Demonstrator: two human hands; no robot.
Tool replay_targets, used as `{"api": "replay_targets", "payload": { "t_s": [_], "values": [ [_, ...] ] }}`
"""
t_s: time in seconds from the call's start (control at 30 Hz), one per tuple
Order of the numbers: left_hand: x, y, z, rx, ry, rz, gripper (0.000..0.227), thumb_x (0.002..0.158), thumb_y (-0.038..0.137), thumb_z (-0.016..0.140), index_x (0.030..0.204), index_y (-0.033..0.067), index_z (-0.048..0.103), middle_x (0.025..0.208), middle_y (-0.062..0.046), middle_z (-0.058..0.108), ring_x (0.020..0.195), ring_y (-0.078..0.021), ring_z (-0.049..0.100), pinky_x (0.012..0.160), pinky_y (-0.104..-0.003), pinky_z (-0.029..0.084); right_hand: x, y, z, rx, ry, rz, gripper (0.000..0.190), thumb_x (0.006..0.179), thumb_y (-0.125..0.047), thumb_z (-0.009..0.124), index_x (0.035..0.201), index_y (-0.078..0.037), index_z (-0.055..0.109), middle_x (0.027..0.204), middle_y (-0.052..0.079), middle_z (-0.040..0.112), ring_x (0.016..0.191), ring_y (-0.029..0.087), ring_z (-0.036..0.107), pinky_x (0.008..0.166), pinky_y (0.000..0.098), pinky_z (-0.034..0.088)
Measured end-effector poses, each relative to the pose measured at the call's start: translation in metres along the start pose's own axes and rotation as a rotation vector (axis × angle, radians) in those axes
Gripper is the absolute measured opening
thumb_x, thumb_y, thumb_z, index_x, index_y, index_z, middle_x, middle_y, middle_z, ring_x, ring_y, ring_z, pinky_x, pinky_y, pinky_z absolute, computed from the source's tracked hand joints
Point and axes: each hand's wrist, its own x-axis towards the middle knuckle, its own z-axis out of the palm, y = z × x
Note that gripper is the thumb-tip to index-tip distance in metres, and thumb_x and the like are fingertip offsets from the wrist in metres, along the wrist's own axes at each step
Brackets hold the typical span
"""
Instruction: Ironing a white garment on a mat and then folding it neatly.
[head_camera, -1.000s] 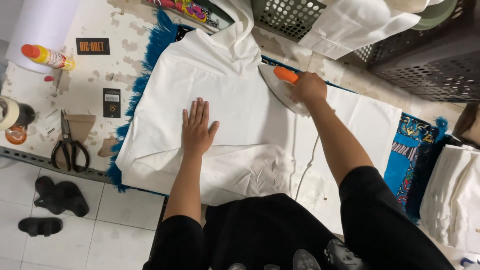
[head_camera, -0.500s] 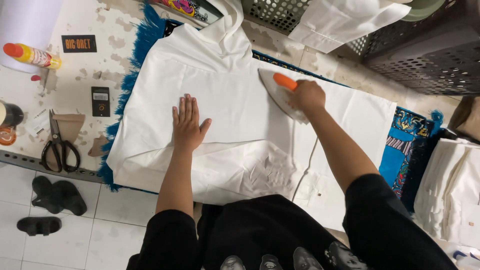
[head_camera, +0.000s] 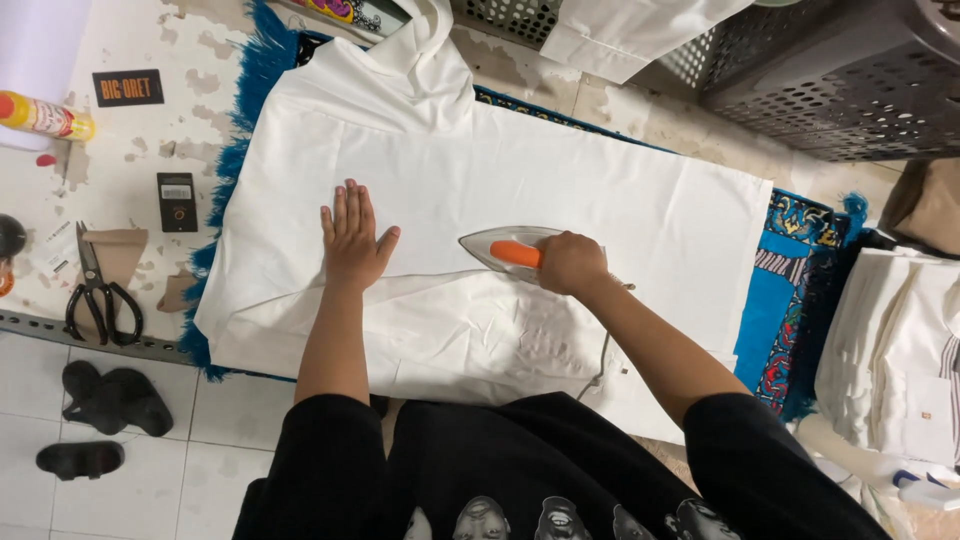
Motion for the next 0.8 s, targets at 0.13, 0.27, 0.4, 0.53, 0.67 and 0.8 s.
{"api": "replay_targets", "payload": {
  "t_s": [0.13,0.27,0.4,0.53,0.67,0.8],
  "values": [
    [0.002,-0.003,0.004,0.022,0.000,-0.008,0.086,0.105,0.067,0.019,0.165,0.0104,-0.004,0.172,-0.009,-0.016,0.157,-0.0245,-0.018,0.123,-0.047,-0.022,0.055,0.008,-0.024,0.048,0.134,0.033,0.032,0.085,-0.022,0.057,0.107,-0.014,0.079,0.095,0.017,0.077,0.096,0.037,0.076,0.084,0.0465,0.061],
    [-0.004,0.000,-0.001,-0.037,-0.023,-0.006,0.085,0.105,0.064,0.021,0.165,0.0104,-0.004,0.172,-0.009,-0.015,0.157,-0.0254,-0.018,0.123,-0.047,-0.021,0.123,0.017,-0.069,0.172,0.273,0.180,0.039,0.087,-0.030,0.067,0.118,-0.010,0.077,0.098,0.020,0.076,0.099,0.041,0.074,0.086,0.0520,0.059],
    [-0.002,0.001,-0.007,-0.058,-0.035,-0.005,0.084,0.105,0.064,0.022,0.166,0.0121,-0.004,0.172,-0.008,-0.014,0.157,-0.0244,-0.017,0.124,-0.047,-0.019,0.122,0.017,-0.084,0.201,0.227,0.138,0.042,0.087,-0.029,0.071,0.122,-0.005,0.075,0.105,0.022,0.076,0.106,0.043,0.072,0.093,0.0548,0.056],
    [-0.005,0.000,-0.006,-0.023,-0.005,-0.006,0.084,0.105,0.065,0.020,0.165,0.0117,-0.004,0.172,-0.009,-0.015,0.157,-0.0252,-0.018,0.123,-0.047,-0.020,0.061,0.000,-0.051,0.201,-0.002,0.058,0.050,0.081,-0.028,0.065,0.123,-0.003,0.074,0.114,0.024,0.075,0.116,0.044,0.068,0.102,0.0553,0.053],
    [-0.007,-0.001,-0.009,-0.022,-0.033,0.001,0.084,0.105,0.065,0.019,0.165,0.0118,-0.005,0.171,-0.008,-0.017,0.157,-0.0244,-0.020,0.123,-0.047,-0.021,0.055,-0.005,-0.041,-0.001,0.020,0.098,0.039,0.084,-0.027,0.064,0.117,-0.013,0.078,0.100,0.017,0.079,0.101,0.037,0.076,0.090,0.0472,0.060],
    [0.000,-0.002,-0.003,-0.023,-0.054,0.006,0.085,0.104,0.064,0.021,0.165,0.0120,-0.007,0.170,-0.007,-0.021,0.156,-0.0244,-0.023,0.123,-0.048,-0.022,0.093,0.002,-0.088,0.173,0.228,0.239,0.045,0.090,-0.029,0.063,0.126,-0.004,0.072,0.105,0.024,0.075,0.105,0.044,0.072,0.090,0.0532,0.058]
  ]
}}
